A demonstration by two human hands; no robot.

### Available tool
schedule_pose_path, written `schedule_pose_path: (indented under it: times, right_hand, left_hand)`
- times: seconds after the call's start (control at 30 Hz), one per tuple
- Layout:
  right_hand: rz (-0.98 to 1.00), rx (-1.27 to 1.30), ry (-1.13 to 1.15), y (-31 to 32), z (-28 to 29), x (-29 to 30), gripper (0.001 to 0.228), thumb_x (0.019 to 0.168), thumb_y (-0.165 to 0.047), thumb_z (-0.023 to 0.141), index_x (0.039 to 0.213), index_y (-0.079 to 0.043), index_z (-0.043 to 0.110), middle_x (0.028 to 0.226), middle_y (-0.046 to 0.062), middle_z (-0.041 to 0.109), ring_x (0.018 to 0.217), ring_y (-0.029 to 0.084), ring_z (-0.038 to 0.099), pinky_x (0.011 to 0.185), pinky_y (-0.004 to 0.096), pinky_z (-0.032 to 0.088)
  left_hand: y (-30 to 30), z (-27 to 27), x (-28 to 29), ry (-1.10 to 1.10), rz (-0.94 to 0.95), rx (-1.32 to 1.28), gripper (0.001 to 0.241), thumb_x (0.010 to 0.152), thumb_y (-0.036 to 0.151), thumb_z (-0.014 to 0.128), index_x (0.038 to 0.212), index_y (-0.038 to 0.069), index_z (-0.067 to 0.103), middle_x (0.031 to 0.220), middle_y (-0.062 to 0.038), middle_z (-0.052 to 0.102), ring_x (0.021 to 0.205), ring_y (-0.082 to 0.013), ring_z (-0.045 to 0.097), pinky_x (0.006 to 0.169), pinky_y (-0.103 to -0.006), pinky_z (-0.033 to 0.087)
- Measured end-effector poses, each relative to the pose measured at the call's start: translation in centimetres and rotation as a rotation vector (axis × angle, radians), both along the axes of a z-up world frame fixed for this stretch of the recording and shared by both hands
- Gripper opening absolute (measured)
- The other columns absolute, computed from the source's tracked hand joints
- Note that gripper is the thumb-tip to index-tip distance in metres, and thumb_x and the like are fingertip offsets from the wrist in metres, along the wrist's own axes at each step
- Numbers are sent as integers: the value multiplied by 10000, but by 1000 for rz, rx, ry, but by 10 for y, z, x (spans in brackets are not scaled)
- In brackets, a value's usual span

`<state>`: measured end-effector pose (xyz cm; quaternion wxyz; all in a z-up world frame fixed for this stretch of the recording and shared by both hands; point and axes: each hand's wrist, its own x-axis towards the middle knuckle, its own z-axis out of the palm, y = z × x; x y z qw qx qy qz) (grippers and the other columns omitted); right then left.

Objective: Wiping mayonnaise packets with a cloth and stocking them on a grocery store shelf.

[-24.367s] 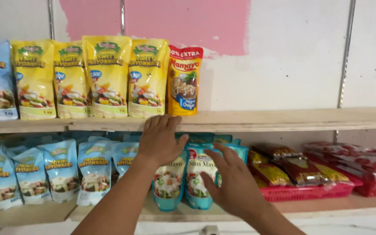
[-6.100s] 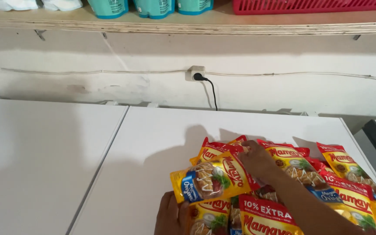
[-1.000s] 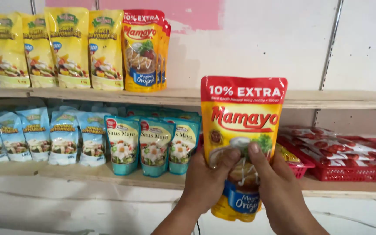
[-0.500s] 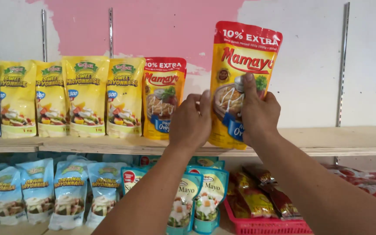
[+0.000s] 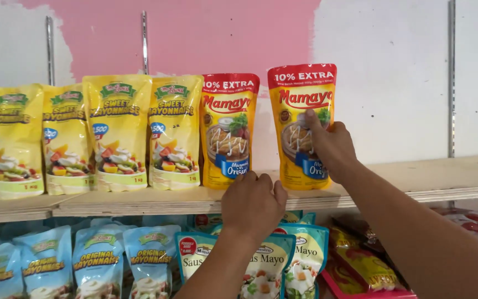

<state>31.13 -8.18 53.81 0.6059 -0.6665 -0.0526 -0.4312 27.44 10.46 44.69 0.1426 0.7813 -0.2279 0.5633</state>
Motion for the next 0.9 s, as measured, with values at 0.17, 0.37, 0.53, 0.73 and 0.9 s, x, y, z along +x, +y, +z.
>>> schedule_pose_path:
  times: [0.17,0.37,0.53,0.73,0.9]
  right_hand:
    - [-436,-560,369,31,6,-76,1105,800,-695,814,1373,133,358,1036,245,692,925,338,759,660,344,567]
    - [-227,-559,483,19,5,-38,887,740,-484,890,1379,0,508,1224,160,611,1019,306,744,613,449,651]
    - [-41,-361,483,25,9,-8,537,760,-300,872,1192,-19,720,1099,148,758,926,292,763,630,452,651]
    - [-56,-312,526,23,17,46,535,777,-266,874,1201,8,696,1103,161,763,930,298,768,638,459,666]
    - [-70,-310,527,32,21,69,603,815,-277,873,1259,6,578,1144,169,724,966,309,761,667,483,673]
  left_hand:
    - [4,-4,4,-82,-24,-31,347,926,290,572,760,27,727,795,-171,683,811,-345,671,723,-469,553]
    - [-2,-10,6,-194,-43,-71,313,913,256,582,751,26,718,759,-159,662,791,-333,664,713,-459,552]
    - [-1,-10,3,-121,-27,-89,317,919,272,576,778,26,719,803,-153,663,818,-326,660,742,-461,543]
    - [-3,-9,2,-37,-61,-122,319,916,282,567,854,13,726,884,-169,667,891,-329,650,776,-473,537]
    - [-4,-12,4,-65,-90,-163,297,902,251,568,855,5,727,910,-183,666,927,-344,635,787,-482,528]
